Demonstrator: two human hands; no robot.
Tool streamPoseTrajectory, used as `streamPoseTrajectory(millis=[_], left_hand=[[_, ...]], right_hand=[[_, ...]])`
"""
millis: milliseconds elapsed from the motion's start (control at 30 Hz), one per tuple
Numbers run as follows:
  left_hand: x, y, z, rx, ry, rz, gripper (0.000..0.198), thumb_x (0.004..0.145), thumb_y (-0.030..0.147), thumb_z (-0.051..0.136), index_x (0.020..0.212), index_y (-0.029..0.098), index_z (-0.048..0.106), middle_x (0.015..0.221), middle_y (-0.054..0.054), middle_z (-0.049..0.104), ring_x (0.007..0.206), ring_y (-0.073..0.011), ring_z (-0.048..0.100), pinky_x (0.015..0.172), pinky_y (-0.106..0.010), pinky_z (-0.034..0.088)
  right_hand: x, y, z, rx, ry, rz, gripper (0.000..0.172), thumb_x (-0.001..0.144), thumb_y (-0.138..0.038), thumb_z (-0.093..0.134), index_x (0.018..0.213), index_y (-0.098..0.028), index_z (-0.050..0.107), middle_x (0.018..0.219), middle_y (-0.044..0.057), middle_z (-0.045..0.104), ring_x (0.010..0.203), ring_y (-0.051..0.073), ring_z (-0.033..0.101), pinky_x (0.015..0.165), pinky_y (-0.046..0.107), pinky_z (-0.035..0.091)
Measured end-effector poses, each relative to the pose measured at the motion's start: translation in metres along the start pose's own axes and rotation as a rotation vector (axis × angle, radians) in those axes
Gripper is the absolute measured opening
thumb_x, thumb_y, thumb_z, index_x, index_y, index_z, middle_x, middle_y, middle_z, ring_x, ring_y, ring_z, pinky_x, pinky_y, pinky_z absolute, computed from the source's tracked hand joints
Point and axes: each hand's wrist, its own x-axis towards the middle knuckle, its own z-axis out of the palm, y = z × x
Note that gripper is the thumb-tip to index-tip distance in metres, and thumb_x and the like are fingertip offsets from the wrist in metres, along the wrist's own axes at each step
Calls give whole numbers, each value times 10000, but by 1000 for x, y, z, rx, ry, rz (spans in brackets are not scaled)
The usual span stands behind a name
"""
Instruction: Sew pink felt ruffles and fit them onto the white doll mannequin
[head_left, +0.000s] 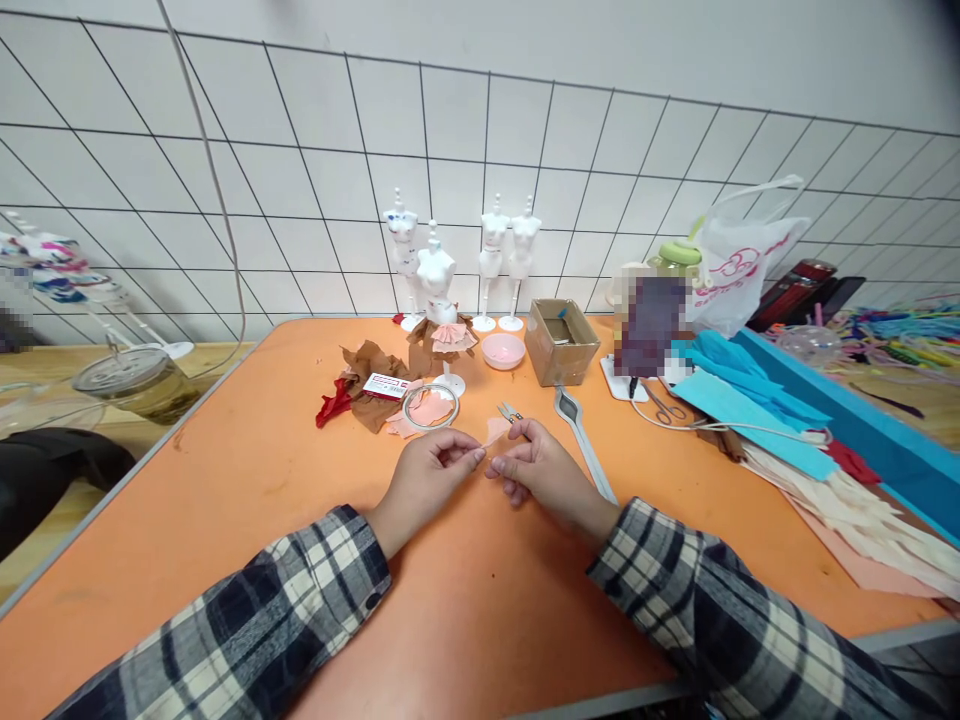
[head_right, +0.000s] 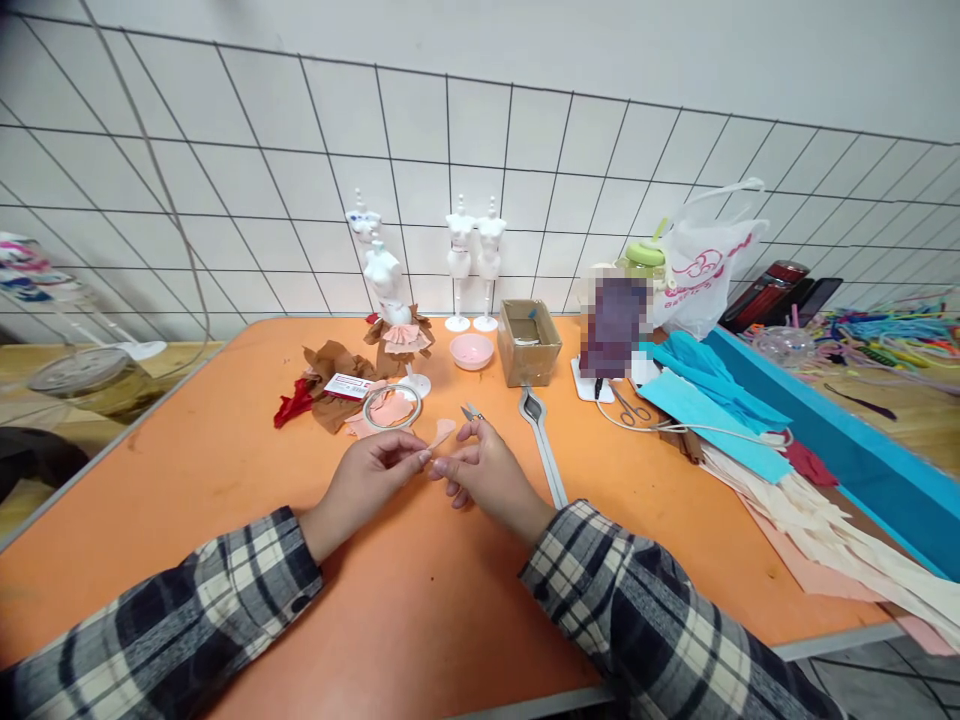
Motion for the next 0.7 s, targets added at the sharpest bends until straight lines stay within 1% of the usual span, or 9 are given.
streamPoseTrajectory(millis=[67,133,200,300,400,700], left_hand=[[-1,1,2,16,-8,35,174,773,320,650,779,149,683,714,-31,698,641,-141,623,595,-234,487],[-2,2,2,34,-21,72,146,781,293,638,780,156,689,722,-30,711,659,-144,639,609,-233,497],[-3,3,2,49,-34,89,131,786,273,629,787,160,695,733,-29,722,671,-145,648,621,-231,501],[-3,6,2,55,-31,66,128,788,266,629,797,157,697,734,-30,728,672,-146,657,621,-226,501],[-4,9,2,63,-38,51,143,800,279,625,797,158,700,746,-34,736,689,-150,662,627,-222,498],[-4,7,3,125,-21,42,142,812,270,614,796,159,702,732,-31,733,638,-140,632,582,-215,458]], right_hand=[[1,0,-1,8,-16,26,567,698,-376,744,1095,-225,369,719,-21,681,472,85,515,394,175,415],[3,2,-2,11,-32,23,557,704,-376,748,1114,-213,408,722,-22,668,490,80,513,401,170,424],[4,5,-2,16,-47,6,472,714,-382,744,1059,-198,480,725,-17,658,499,71,504,407,166,429],[7,10,-3,17,-53,-5,355,724,-405,739,923,-183,547,747,2,661,502,60,498,424,170,445],[8,13,-6,19,-46,-9,335,725,-429,737,873,-182,567,771,15,665,528,67,519,453,185,474],[9,14,-6,-46,-29,-34,319,736,-441,715,877,-183,590,762,10,661,552,75,527,455,181,482]])
